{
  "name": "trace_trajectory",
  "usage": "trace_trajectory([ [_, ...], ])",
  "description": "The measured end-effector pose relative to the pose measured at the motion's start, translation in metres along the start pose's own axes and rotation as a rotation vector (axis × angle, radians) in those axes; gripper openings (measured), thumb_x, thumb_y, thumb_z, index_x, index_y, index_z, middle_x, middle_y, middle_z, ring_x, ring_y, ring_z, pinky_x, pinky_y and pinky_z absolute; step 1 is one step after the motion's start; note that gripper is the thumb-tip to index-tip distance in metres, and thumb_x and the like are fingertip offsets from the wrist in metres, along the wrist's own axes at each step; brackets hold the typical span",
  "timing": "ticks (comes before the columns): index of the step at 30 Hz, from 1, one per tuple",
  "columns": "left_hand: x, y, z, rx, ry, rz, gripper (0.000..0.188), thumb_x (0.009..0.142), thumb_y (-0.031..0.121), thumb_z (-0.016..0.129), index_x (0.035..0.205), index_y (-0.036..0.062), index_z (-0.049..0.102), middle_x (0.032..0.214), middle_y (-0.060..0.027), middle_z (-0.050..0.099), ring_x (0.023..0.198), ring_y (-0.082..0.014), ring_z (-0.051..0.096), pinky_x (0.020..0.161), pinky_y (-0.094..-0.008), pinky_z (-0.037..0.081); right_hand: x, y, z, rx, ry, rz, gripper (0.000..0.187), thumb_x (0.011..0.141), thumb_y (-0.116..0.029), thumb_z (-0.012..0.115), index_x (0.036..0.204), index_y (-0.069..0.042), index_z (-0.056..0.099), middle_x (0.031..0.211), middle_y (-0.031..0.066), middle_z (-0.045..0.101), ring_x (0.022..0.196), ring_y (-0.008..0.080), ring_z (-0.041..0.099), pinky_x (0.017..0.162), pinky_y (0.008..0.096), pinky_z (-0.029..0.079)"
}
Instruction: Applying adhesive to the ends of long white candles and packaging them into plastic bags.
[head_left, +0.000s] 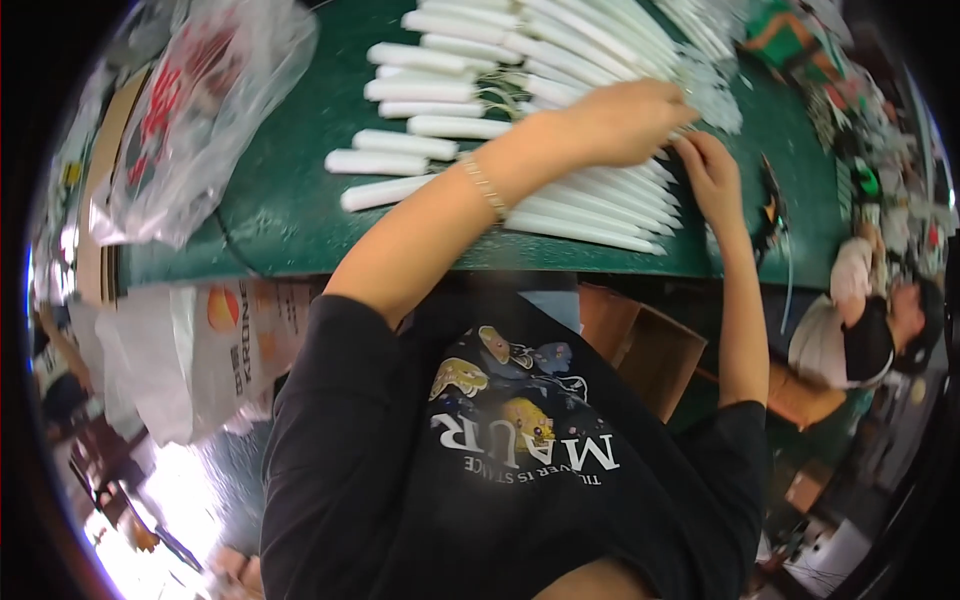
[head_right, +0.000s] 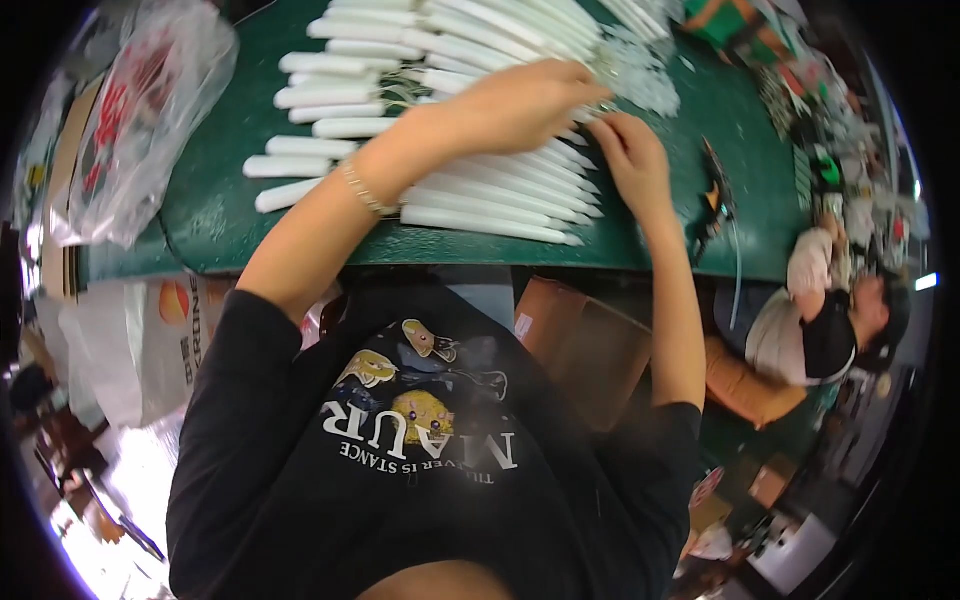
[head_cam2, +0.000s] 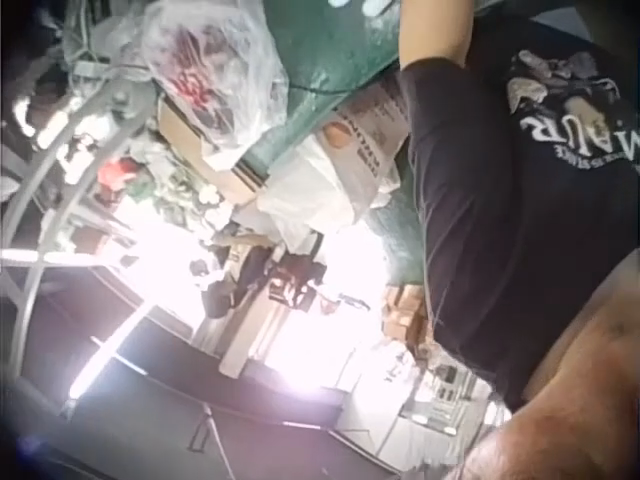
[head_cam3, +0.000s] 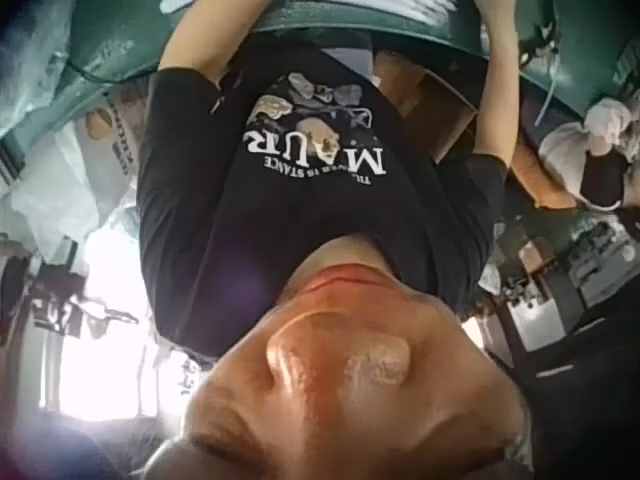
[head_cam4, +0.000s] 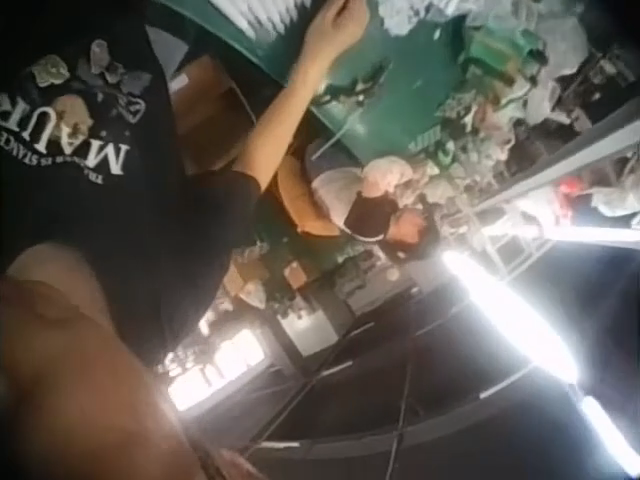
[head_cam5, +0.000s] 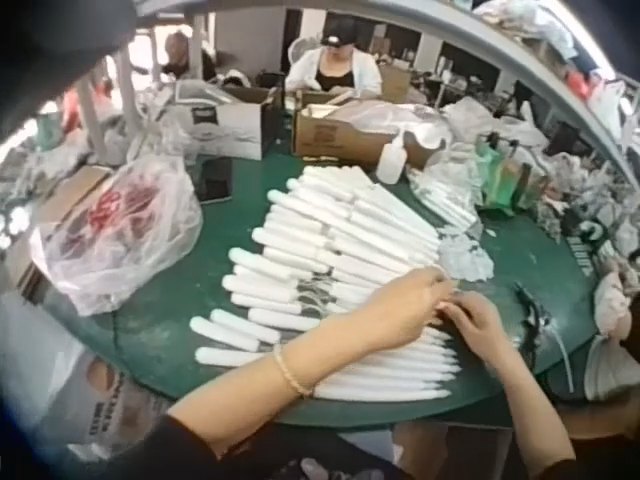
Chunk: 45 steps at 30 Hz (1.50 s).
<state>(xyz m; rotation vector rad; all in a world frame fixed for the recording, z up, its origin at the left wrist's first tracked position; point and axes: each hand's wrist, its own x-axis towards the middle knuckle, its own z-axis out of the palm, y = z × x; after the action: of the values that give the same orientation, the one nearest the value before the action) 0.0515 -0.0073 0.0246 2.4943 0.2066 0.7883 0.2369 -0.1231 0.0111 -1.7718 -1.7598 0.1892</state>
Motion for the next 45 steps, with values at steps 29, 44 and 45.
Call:
trace_trajectory([
  [29, -0.219, 0.044, -0.097, 0.439, 0.29, -0.394, 0.03, 0.076, 0.006, 0.071, 0.104, 0.0024, 0.061, 0.126, -0.0112, 0.055, 0.124, -0.0362, 0.045, 0.102, -0.0453, 0.038, -0.107, -0.1, 0.039, -0.109, 0.259, -0.015, 0.034, 0.066, -0.019, 0.08, 0.093, -0.006, 0.064, 0.101, 0.0078, 0.055, 0.096, 0.0281, 0.051, 0.083, 0.0371, 0.041],
  [44, -0.22, 0.063, -0.083, 0.478, 0.414, -0.281, 0.036, 0.07, 0.01, 0.078, 0.101, 0.0059, 0.059, 0.115, -0.0124, 0.057, 0.107, -0.034, 0.053, 0.094, -0.0461, 0.042, -0.099, -0.102, 0.035, -0.114, 0.219, -0.041, 0.031, 0.067, -0.016, 0.079, 0.094, -0.007, 0.066, 0.1, 0.007, 0.055, 0.096, 0.0275, 0.051, 0.083, 0.0366, 0.042],
  [45, -0.217, 0.07, -0.078, 0.492, 0.392, -0.311, 0.034, 0.07, 0.01, 0.077, 0.1, 0.0063, 0.06, 0.111, -0.0109, 0.058, 0.103, -0.0323, 0.054, 0.09, -0.0439, 0.042, -0.099, -0.105, 0.035, -0.122, 0.241, -0.044, 0.031, 0.067, -0.015, 0.079, 0.094, -0.008, 0.066, 0.1, 0.0068, 0.055, 0.095, 0.0271, 0.052, 0.083, 0.0369, 0.042],
])
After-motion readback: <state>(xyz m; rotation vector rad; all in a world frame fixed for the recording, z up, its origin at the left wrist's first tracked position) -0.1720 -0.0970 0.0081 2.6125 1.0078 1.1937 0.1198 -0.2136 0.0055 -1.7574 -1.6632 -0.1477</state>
